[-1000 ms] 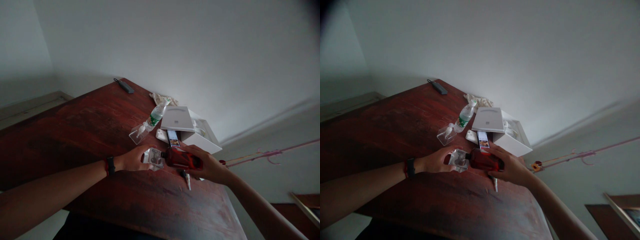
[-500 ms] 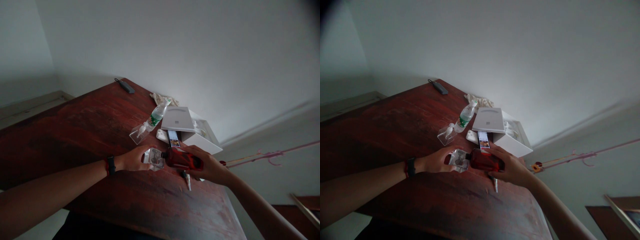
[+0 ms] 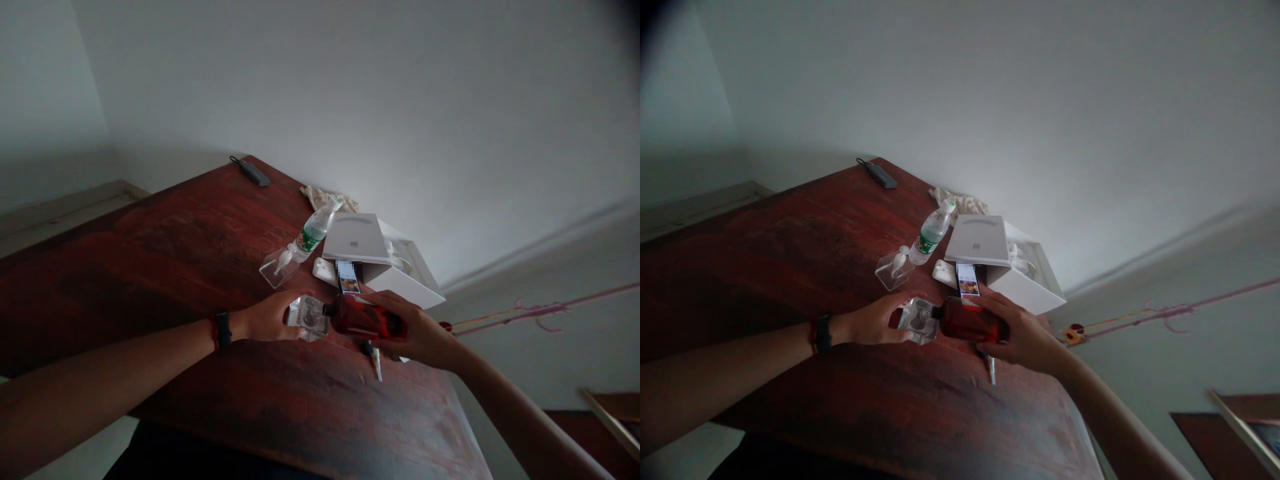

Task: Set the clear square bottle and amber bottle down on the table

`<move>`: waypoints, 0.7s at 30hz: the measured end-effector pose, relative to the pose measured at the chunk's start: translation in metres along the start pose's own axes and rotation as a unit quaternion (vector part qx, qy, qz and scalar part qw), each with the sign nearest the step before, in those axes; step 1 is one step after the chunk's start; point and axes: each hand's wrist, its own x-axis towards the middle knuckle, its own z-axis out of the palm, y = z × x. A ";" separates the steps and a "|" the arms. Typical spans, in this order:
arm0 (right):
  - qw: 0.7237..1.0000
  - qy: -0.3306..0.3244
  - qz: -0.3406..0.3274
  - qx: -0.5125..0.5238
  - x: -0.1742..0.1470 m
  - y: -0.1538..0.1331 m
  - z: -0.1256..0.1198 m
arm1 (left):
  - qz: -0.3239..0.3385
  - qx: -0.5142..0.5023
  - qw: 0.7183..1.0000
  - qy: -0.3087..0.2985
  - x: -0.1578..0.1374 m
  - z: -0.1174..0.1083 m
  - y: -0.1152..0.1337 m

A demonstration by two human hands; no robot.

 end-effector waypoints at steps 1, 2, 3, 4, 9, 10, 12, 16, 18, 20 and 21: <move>1.000 -0.002 0.001 0.000 0.000 0.000 0.000 | 0.002 -0.002 1.000 -0.001 0.000 0.000 0.000; 1.000 -0.003 0.002 -0.001 0.000 0.001 0.000 | 0.005 -0.004 1.000 0.000 0.000 0.000 -0.001; 1.000 -0.005 0.005 -0.002 0.000 0.001 0.000 | 0.011 -0.006 1.000 0.001 0.000 0.000 -0.001; 1.000 -0.007 0.008 -0.003 -0.001 0.001 0.000 | 0.017 -0.008 1.000 0.004 0.001 0.000 -0.001; 1.000 -0.004 0.014 -0.007 -0.001 0.001 0.000 | 0.016 -0.019 1.000 -0.001 0.001 0.000 -0.003; 1.000 -0.003 0.011 -0.007 -0.001 0.000 0.000 | 0.014 -0.020 1.000 0.000 0.001 0.000 -0.004; 1.000 -0.004 0.006 -0.005 -0.001 0.001 0.001 | 0.013 -0.019 1.000 0.003 0.000 0.000 -0.004; 1.000 0.001 0.012 -0.003 -0.002 0.003 0.001 | 0.010 -0.005 1.000 0.008 -0.001 0.000 -0.006; 1.000 0.001 0.018 -0.002 -0.003 0.004 0.001 | 0.008 0.001 1.000 0.010 -0.001 0.000 -0.006; 1.000 -0.003 0.019 -0.001 -0.003 0.004 0.001 | 0.008 0.004 1.000 0.012 -0.001 0.000 -0.007; 1.000 -0.004 0.018 0.001 -0.003 0.004 0.001 | 0.007 0.001 1.000 0.009 -0.001 0.000 -0.006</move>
